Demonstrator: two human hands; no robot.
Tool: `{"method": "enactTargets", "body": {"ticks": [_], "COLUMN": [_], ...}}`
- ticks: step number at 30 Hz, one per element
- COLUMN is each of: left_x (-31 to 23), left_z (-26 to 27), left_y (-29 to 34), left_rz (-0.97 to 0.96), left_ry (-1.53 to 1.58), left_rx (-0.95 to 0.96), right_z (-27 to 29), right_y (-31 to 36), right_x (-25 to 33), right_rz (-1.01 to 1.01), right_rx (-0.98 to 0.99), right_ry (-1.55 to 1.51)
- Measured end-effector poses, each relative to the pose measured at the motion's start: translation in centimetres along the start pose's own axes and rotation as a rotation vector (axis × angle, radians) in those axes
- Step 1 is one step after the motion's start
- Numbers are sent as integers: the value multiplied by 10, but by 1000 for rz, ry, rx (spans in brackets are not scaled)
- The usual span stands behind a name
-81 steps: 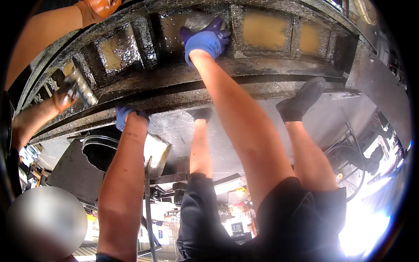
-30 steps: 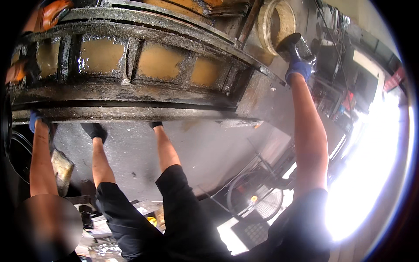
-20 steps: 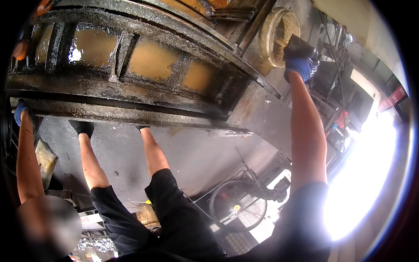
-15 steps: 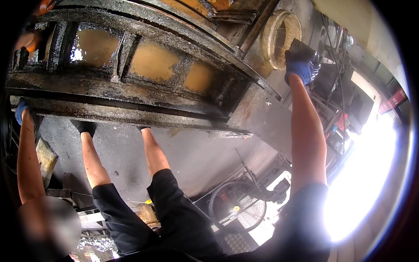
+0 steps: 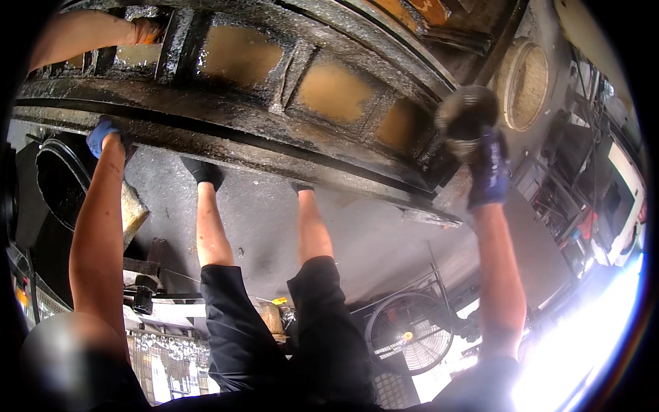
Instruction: The person uses a brush and a cup to scrub the interior and edges of large metal tanks or channels, dipping the brush into a container of liquid and applying it to the tank surfaces.
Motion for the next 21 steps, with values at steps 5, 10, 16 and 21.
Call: {"method": "enactTargets", "body": {"ticks": [5, 10, 16, 21], "left_x": [3, -18, -44, -62], "left_z": [6, -12, 3, -3], "left_y": [-23, 41, 64, 106], "left_rz": [-105, -34, -20, 46], "left_ry": [-50, -348, -419, -357], "left_rx": [-71, -110, -132, -118], "right_z": [-187, -364, -468, -469], "right_y": [95, 124, 80, 56], "right_x": [-9, -17, -40, -81], "right_rz": [202, 15, 231, -190], "right_rx": [328, 490, -131, -60], "right_ry": [308, -10, 837, 989]}}
Point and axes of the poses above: each hand's wrist, its own y-axis away from the middle knuckle, its own z-axis out of the back of the hand, x = y × z, the point moved 8 cm from there along -y, towards the middle knuckle, and after that the axes turned 9 degrees about -z, right-handed, at the moved point
